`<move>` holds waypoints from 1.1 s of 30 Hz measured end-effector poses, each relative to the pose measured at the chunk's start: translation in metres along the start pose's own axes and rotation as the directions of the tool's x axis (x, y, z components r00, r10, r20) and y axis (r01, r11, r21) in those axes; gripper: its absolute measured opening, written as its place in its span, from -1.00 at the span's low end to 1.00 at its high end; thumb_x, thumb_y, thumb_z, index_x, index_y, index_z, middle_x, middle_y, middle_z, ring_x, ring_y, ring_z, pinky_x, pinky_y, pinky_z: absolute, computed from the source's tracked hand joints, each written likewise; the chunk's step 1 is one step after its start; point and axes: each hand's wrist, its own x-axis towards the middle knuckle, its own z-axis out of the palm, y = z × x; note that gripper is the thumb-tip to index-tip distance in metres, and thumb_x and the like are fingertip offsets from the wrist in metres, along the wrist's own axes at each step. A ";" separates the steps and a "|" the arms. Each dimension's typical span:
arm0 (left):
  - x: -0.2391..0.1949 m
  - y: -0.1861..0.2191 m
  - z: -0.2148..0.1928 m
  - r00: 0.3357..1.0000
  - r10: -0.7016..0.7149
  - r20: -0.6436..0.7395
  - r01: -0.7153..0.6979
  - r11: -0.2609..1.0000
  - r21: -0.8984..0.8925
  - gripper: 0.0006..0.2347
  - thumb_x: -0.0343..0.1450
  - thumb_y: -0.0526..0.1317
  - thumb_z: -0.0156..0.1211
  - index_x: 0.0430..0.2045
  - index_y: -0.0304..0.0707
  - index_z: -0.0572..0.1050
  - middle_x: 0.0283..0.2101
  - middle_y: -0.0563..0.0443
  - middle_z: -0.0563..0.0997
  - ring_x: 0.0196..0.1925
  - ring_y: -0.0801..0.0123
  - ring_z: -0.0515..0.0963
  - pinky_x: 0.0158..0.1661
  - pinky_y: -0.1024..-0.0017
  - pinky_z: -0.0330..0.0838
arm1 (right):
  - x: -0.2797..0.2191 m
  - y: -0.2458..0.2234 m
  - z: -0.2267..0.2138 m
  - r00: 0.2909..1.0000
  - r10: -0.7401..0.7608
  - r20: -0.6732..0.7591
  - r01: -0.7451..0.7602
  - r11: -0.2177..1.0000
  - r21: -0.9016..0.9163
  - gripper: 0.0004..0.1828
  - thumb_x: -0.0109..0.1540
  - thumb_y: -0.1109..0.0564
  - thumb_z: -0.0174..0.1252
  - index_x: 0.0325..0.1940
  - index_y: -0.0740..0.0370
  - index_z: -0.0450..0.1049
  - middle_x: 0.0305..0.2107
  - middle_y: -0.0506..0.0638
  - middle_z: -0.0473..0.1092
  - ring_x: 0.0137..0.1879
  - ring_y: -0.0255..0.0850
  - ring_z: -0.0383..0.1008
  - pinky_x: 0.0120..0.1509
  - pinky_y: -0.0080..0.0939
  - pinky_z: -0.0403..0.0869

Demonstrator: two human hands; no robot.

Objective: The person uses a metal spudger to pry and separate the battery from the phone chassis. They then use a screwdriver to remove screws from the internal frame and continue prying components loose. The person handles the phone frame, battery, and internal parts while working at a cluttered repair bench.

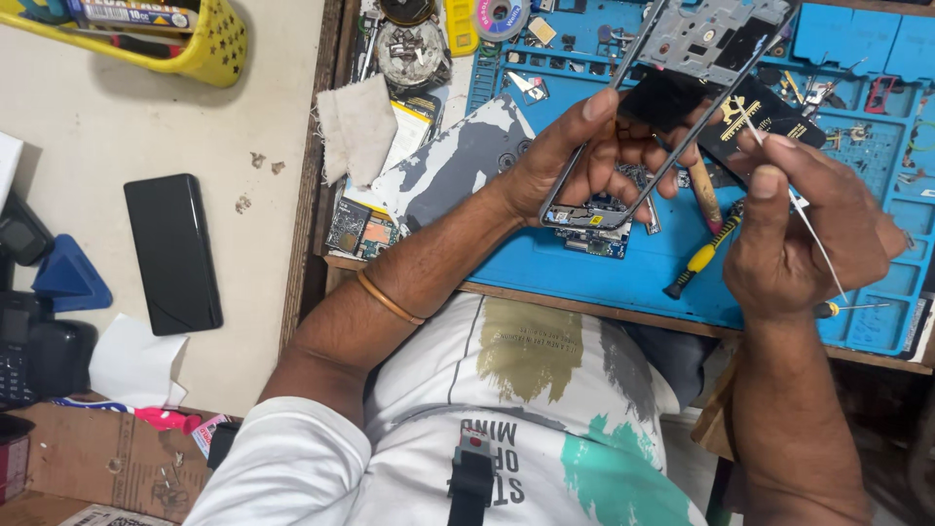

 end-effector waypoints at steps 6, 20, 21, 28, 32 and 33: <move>-0.002 0.002 0.002 0.999 0.051 -0.017 -0.048 0.985 0.164 -0.24 0.49 0.36 0.02 0.31 -0.45 0.33 0.06 -0.34 0.57 0.01 0.14 0.66 -0.12 0.07 0.77 | 0.002 0.002 0.000 0.999 -0.018 0.037 0.018 1.000 -0.006 -0.87 0.58 0.32 0.14 0.13 0.51 0.51 -0.15 0.28 0.57 -0.02 -0.03 0.68 0.06 -0.27 0.62; -0.001 0.016 0.002 0.990 0.126 -0.060 -0.130 0.989 -0.074 -0.38 0.66 0.25 -0.28 0.39 -0.34 0.25 0.35 -0.20 0.45 0.27 0.26 0.54 0.21 0.21 0.56 | 0.014 -0.018 0.014 0.980 0.057 0.193 -0.052 0.998 -0.029 -0.94 0.52 0.34 0.19 0.01 0.44 0.55 -0.17 0.20 0.57 -0.05 -0.09 0.66 -0.02 -0.28 0.56; 0.000 0.016 0.002 0.989 0.132 -0.066 -0.137 0.987 -0.088 -0.37 0.66 0.26 -0.31 0.39 -0.33 0.25 0.35 -0.21 0.45 0.27 0.25 0.55 0.21 0.20 0.58 | 0.014 -0.017 0.014 0.978 0.062 0.200 -0.057 0.998 -0.030 -0.94 0.51 0.34 0.20 -0.01 0.45 0.55 -0.19 0.20 0.57 -0.07 -0.09 0.66 -0.04 -0.27 0.56; -0.002 0.019 -0.006 0.954 0.215 -0.211 -0.229 0.972 -0.045 -0.35 0.67 0.29 -0.34 0.36 -0.37 0.29 0.32 -0.23 0.46 0.18 0.24 0.52 0.12 0.16 0.62 | 0.009 -0.017 0.021 0.937 0.150 0.315 -0.150 0.988 -0.023 -0.89 0.50 0.25 0.26 -0.05 0.40 0.58 -0.23 0.17 0.58 -0.19 -0.16 0.64 -0.19 -0.32 0.50; -0.001 0.019 -0.006 0.945 0.233 -0.227 -0.249 0.968 -0.042 -0.34 0.64 0.31 -0.33 0.32 -0.36 0.32 0.31 -0.21 0.46 0.20 0.21 0.54 0.11 0.15 0.63 | 0.008 -0.014 0.021 0.944 0.164 0.285 -0.190 0.980 0.065 -0.89 0.49 0.24 0.21 -0.02 0.39 0.56 -0.22 0.15 0.56 -0.16 -0.19 0.62 -0.18 -0.33 0.50; -0.002 0.018 -0.006 0.943 0.243 -0.226 -0.258 0.966 -0.038 -0.34 0.64 0.31 -0.33 0.31 -0.35 0.32 0.31 -0.21 0.46 0.20 0.21 0.55 0.11 0.15 0.64 | 0.007 -0.013 0.021 0.942 0.172 0.288 -0.203 0.976 0.081 -0.89 0.49 0.24 0.21 -0.02 0.38 0.56 -0.22 0.13 0.56 -0.15 -0.21 0.62 -0.19 -0.35 0.50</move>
